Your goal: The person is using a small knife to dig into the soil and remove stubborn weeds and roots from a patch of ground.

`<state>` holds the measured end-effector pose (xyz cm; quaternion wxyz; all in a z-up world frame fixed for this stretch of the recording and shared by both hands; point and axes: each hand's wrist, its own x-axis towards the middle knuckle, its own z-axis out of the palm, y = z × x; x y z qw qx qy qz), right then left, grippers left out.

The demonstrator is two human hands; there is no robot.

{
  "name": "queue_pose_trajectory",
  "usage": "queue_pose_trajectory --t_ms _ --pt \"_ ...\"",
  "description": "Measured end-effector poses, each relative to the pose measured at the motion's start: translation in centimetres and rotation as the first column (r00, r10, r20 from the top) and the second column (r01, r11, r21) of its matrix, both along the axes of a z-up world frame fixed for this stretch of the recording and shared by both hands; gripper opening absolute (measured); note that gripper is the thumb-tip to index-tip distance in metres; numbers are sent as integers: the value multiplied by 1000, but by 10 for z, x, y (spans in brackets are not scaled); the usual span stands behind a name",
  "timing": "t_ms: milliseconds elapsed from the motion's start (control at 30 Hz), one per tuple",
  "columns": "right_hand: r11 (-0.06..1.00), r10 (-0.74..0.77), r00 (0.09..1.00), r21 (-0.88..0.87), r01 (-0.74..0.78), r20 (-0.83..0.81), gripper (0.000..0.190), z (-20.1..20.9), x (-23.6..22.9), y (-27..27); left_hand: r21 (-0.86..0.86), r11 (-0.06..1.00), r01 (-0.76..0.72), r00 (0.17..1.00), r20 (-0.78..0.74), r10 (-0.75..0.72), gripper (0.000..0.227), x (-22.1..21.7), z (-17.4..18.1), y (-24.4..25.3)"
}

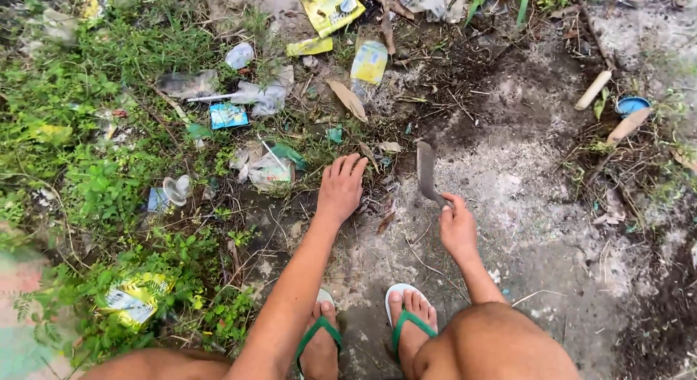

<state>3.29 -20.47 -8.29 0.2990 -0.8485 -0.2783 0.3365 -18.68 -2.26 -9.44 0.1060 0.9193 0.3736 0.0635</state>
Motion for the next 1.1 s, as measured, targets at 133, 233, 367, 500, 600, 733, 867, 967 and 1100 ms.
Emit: queue_pose_trajectory --t_ms 133,233,367,500,600,733,867,967,1100 --pt "978 173 982 -133 -162 70 34 46 -27 28 45 999 6 999 49 -9 47 -1 -8 -4" --pt "968 213 974 -151 -200 77 38 58 -38 22 69 997 -33 995 100 26 45 -1 -9 -1" --pt "988 138 990 -76 -135 25 37 45 -33 -4 91 967 238 969 40 -242 39 11 -13 -7" --pt "995 73 997 -68 -72 15 38 53 -19 -3 302 812 500 853 -10 -522 43 39 -15 -25" --pt "987 97 995 -130 -94 13 37 59 -5 3 -56 874 483 772 -444 -455 55 60 22 -18" --pt "965 160 987 -210 -158 -11 36 68 -3 6 -121 959 257 784 -554 -280 68 66 42 1" --pt "937 242 970 -261 -232 6 37 77 -6 17 -118 981 155 881 -433 -191 69 57 1 12" --pt "937 260 966 -244 -250 7 37 73 -6 20 6 991 134 960 -250 -128 53 62 -35 20" --pt "975 169 983 -133 -177 -71 37 56 -4 14 93 990 105 986 -141 -91 43 89 -52 23"
